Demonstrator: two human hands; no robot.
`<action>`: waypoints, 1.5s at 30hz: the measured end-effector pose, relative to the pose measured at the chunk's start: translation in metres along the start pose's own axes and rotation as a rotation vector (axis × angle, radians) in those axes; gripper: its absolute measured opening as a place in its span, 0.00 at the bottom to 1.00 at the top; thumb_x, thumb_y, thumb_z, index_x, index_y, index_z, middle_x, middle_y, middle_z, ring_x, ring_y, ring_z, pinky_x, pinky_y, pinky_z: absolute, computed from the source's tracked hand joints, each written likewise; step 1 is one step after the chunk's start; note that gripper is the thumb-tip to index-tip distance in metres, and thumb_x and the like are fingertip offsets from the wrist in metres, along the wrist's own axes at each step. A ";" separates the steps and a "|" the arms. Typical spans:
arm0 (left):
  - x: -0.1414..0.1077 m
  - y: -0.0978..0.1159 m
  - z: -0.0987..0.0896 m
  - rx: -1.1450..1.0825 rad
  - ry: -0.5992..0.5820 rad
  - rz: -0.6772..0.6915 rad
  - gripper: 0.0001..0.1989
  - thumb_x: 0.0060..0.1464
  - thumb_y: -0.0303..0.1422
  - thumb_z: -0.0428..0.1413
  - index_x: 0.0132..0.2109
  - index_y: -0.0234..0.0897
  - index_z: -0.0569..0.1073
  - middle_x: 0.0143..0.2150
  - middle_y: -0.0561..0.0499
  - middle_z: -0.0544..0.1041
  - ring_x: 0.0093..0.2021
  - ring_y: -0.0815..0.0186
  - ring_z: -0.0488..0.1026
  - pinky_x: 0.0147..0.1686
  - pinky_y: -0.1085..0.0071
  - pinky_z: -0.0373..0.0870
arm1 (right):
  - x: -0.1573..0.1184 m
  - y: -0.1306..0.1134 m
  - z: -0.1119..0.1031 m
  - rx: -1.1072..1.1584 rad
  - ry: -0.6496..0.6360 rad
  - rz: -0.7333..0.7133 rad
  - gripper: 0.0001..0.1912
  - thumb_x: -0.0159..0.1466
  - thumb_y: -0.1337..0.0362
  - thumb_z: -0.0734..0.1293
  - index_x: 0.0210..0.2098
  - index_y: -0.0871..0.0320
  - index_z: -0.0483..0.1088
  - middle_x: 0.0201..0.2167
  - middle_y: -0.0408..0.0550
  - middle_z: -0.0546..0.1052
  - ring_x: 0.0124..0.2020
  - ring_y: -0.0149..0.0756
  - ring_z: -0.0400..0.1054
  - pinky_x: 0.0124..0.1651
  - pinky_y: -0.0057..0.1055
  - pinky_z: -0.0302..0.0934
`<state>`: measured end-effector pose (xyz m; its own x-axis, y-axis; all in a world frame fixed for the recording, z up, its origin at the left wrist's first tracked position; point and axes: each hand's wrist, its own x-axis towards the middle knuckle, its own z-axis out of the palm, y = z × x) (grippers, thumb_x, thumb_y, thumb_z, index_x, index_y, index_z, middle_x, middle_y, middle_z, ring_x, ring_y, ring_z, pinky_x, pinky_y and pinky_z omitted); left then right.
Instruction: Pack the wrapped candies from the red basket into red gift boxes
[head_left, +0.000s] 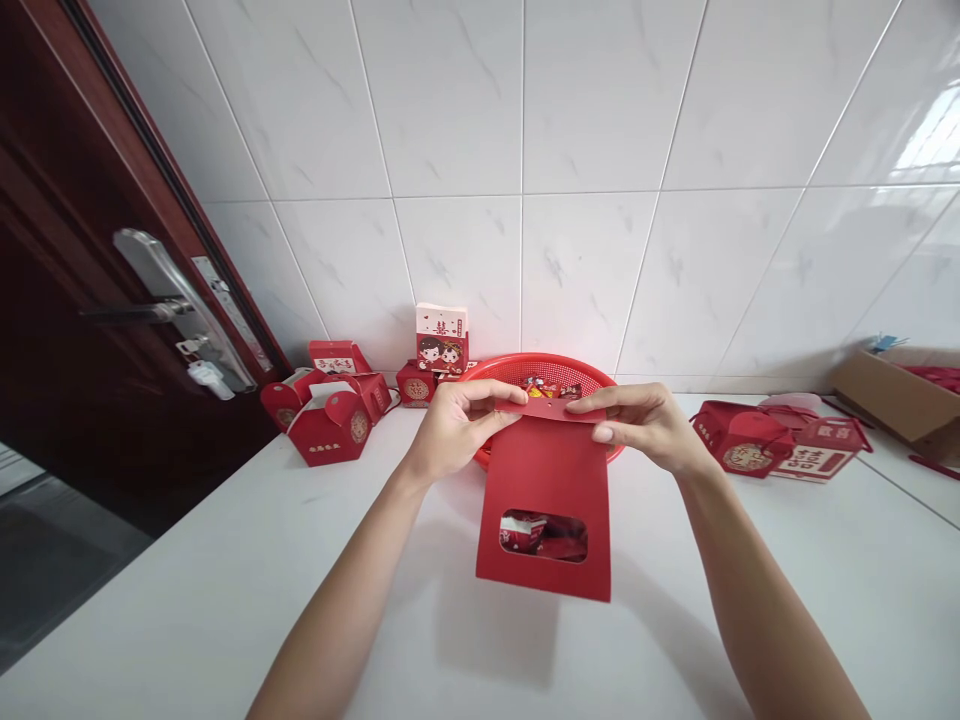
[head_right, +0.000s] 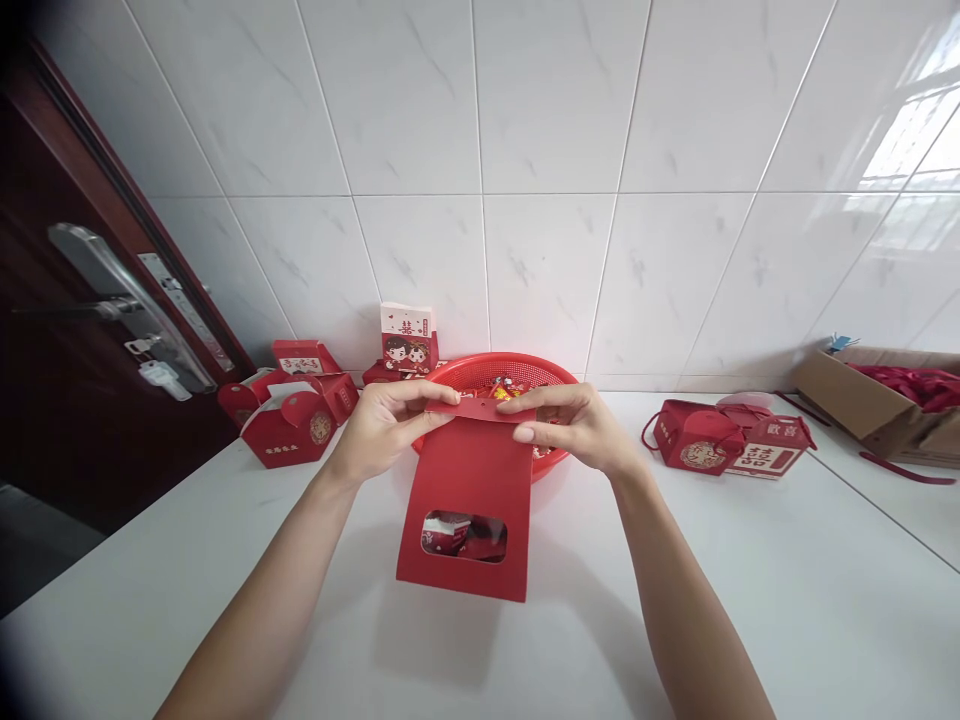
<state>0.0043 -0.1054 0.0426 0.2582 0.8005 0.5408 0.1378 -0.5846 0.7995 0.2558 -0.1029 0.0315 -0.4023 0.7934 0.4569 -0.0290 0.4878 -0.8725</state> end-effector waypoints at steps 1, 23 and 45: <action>0.000 0.000 0.001 -0.002 0.007 0.000 0.09 0.52 0.38 0.66 0.38 0.38 0.84 0.39 0.45 0.85 0.41 0.57 0.83 0.40 0.64 0.82 | 0.000 0.000 0.001 0.001 0.012 0.008 0.13 0.57 0.55 0.78 0.40 0.53 0.85 0.32 0.50 0.84 0.25 0.34 0.74 0.24 0.27 0.71; 0.000 0.009 -0.006 -0.002 -0.171 -0.135 0.13 0.57 0.44 0.63 0.38 0.39 0.84 0.36 0.47 0.85 0.36 0.57 0.82 0.34 0.66 0.81 | -0.002 -0.015 0.009 -0.032 0.142 0.022 0.18 0.57 0.56 0.79 0.44 0.56 0.80 0.29 0.46 0.81 0.22 0.31 0.70 0.21 0.27 0.68; -0.003 0.006 -0.002 0.087 -0.069 0.023 0.13 0.61 0.42 0.61 0.38 0.37 0.82 0.35 0.50 0.84 0.36 0.62 0.81 0.33 0.73 0.77 | -0.001 -0.012 0.008 -0.194 0.009 0.027 0.18 0.65 0.50 0.71 0.37 0.60 0.80 0.31 0.49 0.78 0.31 0.36 0.71 0.30 0.30 0.65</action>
<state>0.0027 -0.1110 0.0465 0.3270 0.7777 0.5369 0.2132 -0.6142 0.7599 0.2488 -0.1128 0.0401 -0.3919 0.8102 0.4359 0.1592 0.5264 -0.8352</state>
